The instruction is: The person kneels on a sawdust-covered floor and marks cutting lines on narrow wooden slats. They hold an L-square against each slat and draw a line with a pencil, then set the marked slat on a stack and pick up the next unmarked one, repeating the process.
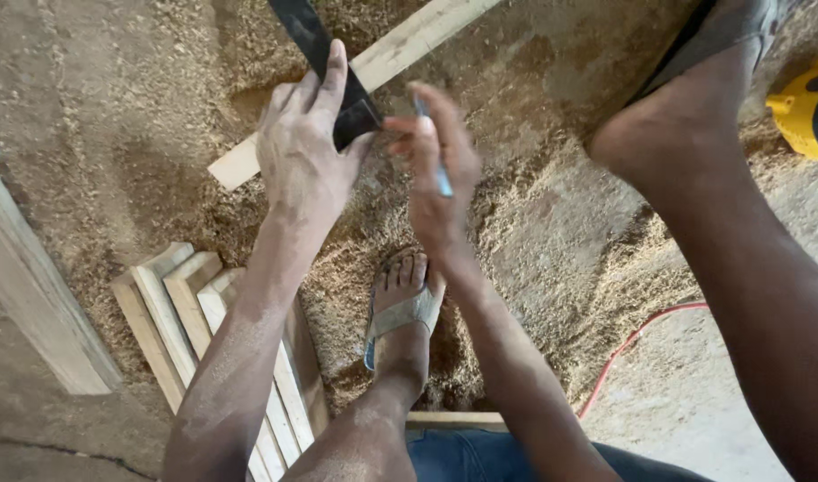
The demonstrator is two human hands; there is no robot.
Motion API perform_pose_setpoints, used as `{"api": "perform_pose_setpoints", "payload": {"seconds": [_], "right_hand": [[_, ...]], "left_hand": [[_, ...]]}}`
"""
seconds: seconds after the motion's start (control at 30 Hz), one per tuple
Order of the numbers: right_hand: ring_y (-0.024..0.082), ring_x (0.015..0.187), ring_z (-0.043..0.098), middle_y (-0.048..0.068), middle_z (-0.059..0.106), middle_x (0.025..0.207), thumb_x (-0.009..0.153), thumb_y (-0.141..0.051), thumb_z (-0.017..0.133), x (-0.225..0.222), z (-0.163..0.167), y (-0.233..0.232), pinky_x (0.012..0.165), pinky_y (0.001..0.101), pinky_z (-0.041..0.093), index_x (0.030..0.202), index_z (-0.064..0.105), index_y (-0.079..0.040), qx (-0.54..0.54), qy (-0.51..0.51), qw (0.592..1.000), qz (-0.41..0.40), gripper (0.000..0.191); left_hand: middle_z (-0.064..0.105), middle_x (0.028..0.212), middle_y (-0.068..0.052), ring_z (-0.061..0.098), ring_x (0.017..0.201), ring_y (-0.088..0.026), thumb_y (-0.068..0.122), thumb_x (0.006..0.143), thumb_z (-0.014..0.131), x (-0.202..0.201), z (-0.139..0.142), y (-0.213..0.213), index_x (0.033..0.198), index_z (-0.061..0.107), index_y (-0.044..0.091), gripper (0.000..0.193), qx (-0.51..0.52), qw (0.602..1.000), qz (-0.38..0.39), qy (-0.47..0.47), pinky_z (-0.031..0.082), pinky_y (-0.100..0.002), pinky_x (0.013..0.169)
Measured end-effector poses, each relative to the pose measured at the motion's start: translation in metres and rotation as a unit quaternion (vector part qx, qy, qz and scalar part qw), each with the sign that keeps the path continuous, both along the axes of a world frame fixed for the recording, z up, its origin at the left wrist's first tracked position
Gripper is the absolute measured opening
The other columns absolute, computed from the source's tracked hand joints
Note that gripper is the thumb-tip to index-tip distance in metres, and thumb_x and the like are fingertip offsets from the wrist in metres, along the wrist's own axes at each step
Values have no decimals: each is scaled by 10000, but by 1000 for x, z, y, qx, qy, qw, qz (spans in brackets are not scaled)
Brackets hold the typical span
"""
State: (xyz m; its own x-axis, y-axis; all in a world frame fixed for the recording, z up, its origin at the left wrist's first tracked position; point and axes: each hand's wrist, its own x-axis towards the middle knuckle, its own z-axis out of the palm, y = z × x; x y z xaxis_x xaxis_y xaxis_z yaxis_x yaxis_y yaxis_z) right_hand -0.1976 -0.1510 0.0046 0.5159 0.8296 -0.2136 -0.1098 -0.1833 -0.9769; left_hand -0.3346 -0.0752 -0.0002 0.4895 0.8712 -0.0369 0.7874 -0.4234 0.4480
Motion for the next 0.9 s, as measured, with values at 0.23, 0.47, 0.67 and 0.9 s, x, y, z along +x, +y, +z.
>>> {"api": "perform_pose_setpoints", "payload": {"seconds": [0.23,0.47,0.67,0.9], "right_hand": [[130,837,774,149,800,1016,1095,-106,631,31,1,12,724,254,643,1213,637,29,41,35,995,88,179],[103,740,755,88,795,910,1016,-62,702,30,-1,37,655,209,627,1124,752,15,34,-104,988,112,142],[97,747,757,81,788,925,1032,-45,698,27,-1,42,656,209,642,1138,744,13,55,-114,984,123,130],[104,712,759,95,781,884,1042,-33,667,35,-8,32,591,226,644,1106,749,-5,33,-152,974,165,108]], "left_hand": [[659,1364,-112,609,1152,-281,231,710,994,1,7,-2,1601,384,99,1089,-22,1000,10,-13,498,-431,1014],[658,1365,-95,608,1157,-275,179,714,974,0,6,-1,1603,382,113,1070,-18,1000,12,-17,499,-428,1021],[653,1370,-96,605,1170,-277,186,740,968,-1,2,-1,1614,364,109,1065,-15,1000,7,-25,492,-430,1029],[659,1369,-94,601,1186,-289,195,734,972,-2,3,-3,1603,385,123,1051,-12,1000,10,-26,490,-440,1027]]}}
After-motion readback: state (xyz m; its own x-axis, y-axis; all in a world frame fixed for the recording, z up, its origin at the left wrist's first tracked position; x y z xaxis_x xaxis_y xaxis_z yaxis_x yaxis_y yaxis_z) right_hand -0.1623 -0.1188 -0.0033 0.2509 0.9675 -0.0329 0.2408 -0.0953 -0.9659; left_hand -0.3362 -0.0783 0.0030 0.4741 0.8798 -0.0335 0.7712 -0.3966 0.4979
